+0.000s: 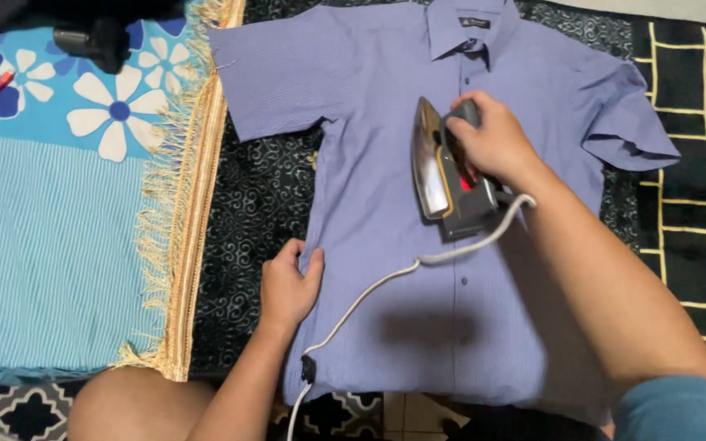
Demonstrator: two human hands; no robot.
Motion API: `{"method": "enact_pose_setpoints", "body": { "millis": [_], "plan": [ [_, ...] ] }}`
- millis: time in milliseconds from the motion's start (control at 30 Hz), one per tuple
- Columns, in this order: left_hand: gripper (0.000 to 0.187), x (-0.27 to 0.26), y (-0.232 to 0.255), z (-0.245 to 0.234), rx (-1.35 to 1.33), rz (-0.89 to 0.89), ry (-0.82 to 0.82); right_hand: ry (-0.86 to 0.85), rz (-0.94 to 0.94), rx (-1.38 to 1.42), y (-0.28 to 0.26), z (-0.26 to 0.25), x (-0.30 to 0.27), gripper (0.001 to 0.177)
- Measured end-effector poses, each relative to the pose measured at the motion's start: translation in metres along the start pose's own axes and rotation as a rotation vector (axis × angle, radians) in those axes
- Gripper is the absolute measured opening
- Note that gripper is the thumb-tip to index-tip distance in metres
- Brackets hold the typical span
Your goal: Ironing and folding a short-sleeved blue shirt on the floor.
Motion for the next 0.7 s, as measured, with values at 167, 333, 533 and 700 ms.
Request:
{"method": "enact_pose_setpoints", "body": {
  "millis": [167, 333, 533, 700],
  "plan": [
    [0.024, -0.007, -0.002, 0.002, 0.105, 0.02, 0.031, 0.288, -0.086, -0.063, 0.065, -0.082, -0.072, 0.029],
    [0.044, 0.006, 0.09, 0.02, 0.426, 0.608, 0.429, 0.508, -0.206, 0.047, 0.097, -0.131, -0.157, 0.029],
    [0.044, 0.019, 0.21, 0.2, 0.159, 0.955, 0.003, 0.655, 0.108, 0.65, 0.138, -0.151, -0.209, 0.034],
    [0.071, 0.053, 0.237, 0.377, 0.141, 0.921, -0.27, 0.736, 0.217, 0.737, 0.156, -0.174, -0.216, 0.038]
  ]
}}
Point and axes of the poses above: each hand's wrist, its own x-axis towards the middle knuckle, its own z-axis out of the palm, y = z × x, the point moved 3 cm from there along x, towards the middle knuckle, and after that the axes turned 7 degrees about y, right-handed, at the moved point
